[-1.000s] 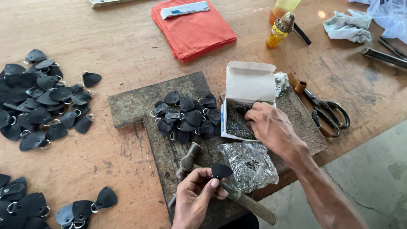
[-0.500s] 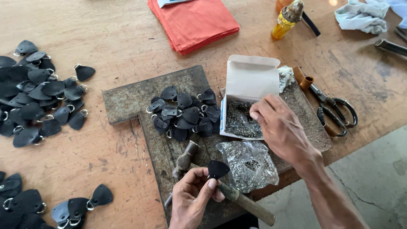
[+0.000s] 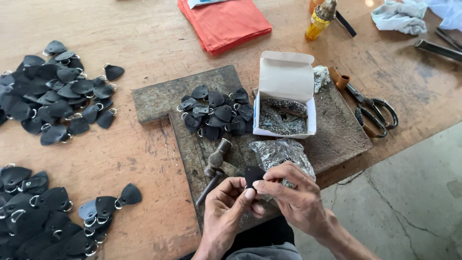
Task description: The person sits at a workbench assembling keychains from black leather fobs. They place a metal ring and rivet on each piece, position it on a base plate, and hammer the rivet with a mallet, then set the finished piece aside and repeat with the next piece.
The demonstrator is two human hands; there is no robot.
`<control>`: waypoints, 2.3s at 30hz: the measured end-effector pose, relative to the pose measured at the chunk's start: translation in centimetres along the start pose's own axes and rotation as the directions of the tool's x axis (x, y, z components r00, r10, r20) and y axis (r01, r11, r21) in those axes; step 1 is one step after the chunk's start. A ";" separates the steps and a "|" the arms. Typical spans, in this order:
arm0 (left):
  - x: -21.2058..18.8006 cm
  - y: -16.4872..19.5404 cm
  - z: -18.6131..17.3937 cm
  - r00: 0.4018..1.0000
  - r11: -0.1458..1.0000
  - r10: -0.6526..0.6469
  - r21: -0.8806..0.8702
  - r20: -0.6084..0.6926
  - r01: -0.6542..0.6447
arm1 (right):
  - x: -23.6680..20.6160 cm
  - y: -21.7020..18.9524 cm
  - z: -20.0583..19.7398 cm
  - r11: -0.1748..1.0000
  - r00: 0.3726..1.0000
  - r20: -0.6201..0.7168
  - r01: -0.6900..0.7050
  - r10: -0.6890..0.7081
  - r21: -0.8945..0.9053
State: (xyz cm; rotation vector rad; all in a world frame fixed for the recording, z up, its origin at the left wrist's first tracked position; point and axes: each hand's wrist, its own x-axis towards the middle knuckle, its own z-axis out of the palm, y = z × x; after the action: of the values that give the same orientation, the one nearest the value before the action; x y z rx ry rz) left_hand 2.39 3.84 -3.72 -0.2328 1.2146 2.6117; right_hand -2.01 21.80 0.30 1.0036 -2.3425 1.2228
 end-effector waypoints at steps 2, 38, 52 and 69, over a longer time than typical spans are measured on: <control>-1.0 0.2 0.1 1.000 1.000 0.026 -0.013 0.009 -0.025 | 0.1 -1.2 0.1 0.996 0.998 -0.001 -0.057 0.057 0.067; -4.8 2.6 0.4 0.999 0.889 0.035 0.455 0.032 -0.046 | -2.6 -2.7 0.7 0.702 0.847 0.336 -0.530 0.412 0.475; -5.0 0.1 -1.4 0.930 0.562 0.288 0.745 0.230 -0.359 | -4.6 -2.0 0.5 0.480 0.709 0.422 -0.698 0.565 0.531; -3.2 7.2 -3.7 0.948 -0.011 0.309 0.997 -0.074 0.081 | 0.4 -4.3 3.5 0.924 0.776 0.560 -0.380 0.291 0.047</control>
State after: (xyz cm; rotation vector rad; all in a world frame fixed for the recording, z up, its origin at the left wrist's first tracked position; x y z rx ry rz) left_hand 3.47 -4.00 -0.02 -0.1741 2.9467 1.0080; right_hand 0.89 17.19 0.99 1.1339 -3.0177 1.4151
